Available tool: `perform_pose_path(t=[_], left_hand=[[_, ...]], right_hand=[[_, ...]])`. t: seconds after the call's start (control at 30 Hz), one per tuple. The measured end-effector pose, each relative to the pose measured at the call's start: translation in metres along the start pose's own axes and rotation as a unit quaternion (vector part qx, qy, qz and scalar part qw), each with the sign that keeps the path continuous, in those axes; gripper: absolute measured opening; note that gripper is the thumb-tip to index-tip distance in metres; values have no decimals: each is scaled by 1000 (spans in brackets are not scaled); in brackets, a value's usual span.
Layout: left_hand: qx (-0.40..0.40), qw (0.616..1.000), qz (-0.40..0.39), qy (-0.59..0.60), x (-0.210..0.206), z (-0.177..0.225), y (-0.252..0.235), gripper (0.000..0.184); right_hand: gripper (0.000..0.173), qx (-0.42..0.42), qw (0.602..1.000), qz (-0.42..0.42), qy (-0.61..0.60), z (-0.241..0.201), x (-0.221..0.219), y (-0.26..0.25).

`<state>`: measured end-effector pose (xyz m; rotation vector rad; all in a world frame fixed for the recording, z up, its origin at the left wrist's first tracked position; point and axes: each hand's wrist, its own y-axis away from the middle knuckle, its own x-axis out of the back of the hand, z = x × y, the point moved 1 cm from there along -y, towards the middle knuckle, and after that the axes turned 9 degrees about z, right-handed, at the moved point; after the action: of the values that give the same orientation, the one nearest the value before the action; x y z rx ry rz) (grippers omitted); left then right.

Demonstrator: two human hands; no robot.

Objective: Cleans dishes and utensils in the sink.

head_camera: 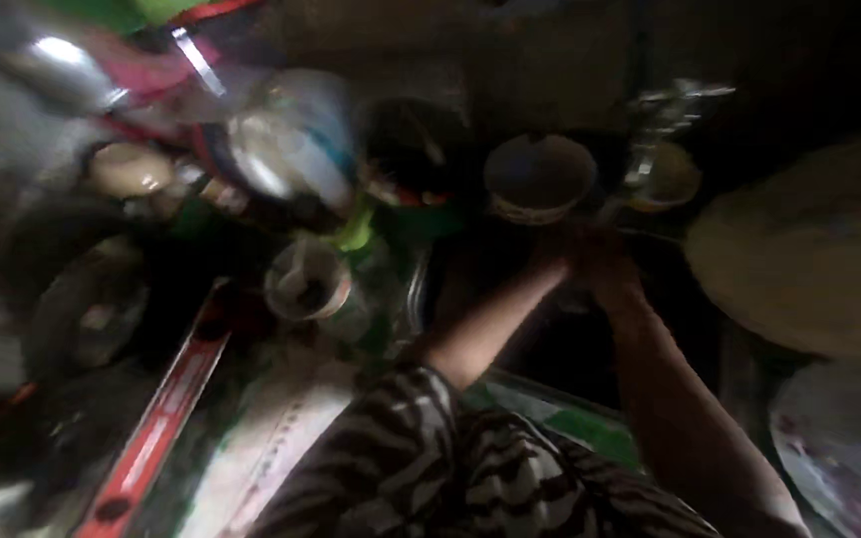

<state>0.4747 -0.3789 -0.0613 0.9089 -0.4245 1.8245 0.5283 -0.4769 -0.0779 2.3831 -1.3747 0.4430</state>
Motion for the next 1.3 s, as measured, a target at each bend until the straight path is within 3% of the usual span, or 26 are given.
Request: perform_pose_path(t=[0.07, 0.13, 0.23, 0.33, 0.4, 0.5, 0.67, 0.87, 0.97, 1.03, 1.2, 1.3], left_hand=[[-28, 1000, -2, -5, 9, -15, 9, 45], [5, 999, 28, -37, 37, -38, 32, 38], [169, 966, 157, -120, 88, -116, 83, 46], [347, 882, 240, -211, 131, -227, 143, 59], [441, 841, 214, -229, 149, -279, 173, 60], [467, 845, 141, -221, 149, -311, 191, 50], [383, 896, 70, -215, 128, -270, 190, 56], [260, 945, 2, -197, 88, -200, 165, 39], [215, 952, -21, -217, 77, -189, 145, 49], [209, 957, -21, -202, 79, -189, 139, 42], [206, 974, 44, -84, 106, -204, 151, 52], [260, 934, 241, -50, 141, -228, 149, 51]], right_hand=[[49, 15, 998, -7, 61, 3, -4, -3], [43, 25, 997, -20, 74, 1, -7, -5], [42, 8, 999, -23, 47, -3, -11, -2], [34, -3, 1000, -18, 10, -3, -12, -2], [33, -15, 1000, 0, -15, 3, -14, -6], [36, -19, 998, 37, -38, 12, -20, -11], [41, -42, 997, 60, 24, 2, -27, -8], [41, -18, 998, 54, 0, 7, -36, -3], [39, -25, 998, 57, -16, 3, -36, 4], [39, -46, 995, 78, -40, 2, -37, 4], [43, -60, 994, 87, -21, 7, -33, -7], [49, -74, 991, 108, 35, 3, -34, -12]])
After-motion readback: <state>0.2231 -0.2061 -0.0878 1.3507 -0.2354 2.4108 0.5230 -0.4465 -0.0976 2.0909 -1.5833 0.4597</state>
